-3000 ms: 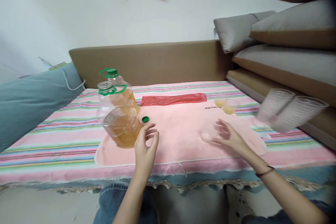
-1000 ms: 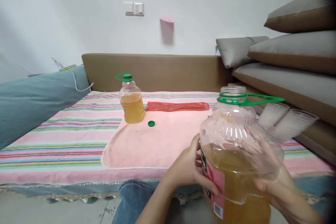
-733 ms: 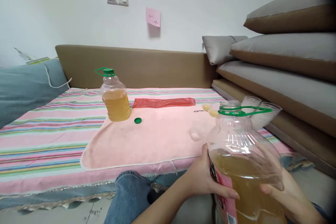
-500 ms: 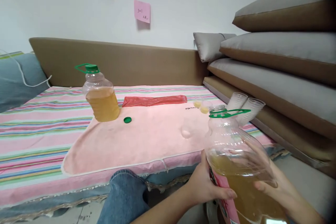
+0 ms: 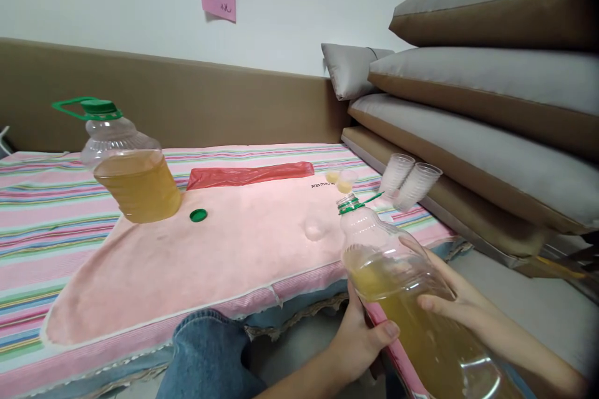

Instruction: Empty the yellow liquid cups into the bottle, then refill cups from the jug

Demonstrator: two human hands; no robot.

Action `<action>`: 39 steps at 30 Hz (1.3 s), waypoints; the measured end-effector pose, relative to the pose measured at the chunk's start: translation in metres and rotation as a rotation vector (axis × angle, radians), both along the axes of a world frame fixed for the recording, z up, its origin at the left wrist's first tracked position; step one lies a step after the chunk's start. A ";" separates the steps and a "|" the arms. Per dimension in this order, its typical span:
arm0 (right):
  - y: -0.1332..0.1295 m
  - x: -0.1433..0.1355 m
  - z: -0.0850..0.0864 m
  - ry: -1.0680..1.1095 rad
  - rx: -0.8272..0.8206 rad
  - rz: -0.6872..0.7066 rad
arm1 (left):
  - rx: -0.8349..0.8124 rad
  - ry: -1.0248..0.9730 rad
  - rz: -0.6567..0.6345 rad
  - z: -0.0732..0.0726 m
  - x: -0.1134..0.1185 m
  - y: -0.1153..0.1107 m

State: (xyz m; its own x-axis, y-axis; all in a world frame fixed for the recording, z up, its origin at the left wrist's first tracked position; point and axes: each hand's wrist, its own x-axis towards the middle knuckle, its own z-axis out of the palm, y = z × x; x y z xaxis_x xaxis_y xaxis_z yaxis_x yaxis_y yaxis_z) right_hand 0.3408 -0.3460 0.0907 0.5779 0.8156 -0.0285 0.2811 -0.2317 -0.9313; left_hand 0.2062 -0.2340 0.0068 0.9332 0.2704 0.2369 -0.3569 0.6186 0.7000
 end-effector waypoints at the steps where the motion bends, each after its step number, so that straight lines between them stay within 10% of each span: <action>1: 0.001 0.001 0.000 0.001 -0.005 0.003 | -0.005 0.009 0.002 -0.002 0.000 0.000; 39: 0.028 0.013 0.025 0.124 -0.293 0.020 | -0.034 0.379 -0.057 -0.010 0.005 -0.003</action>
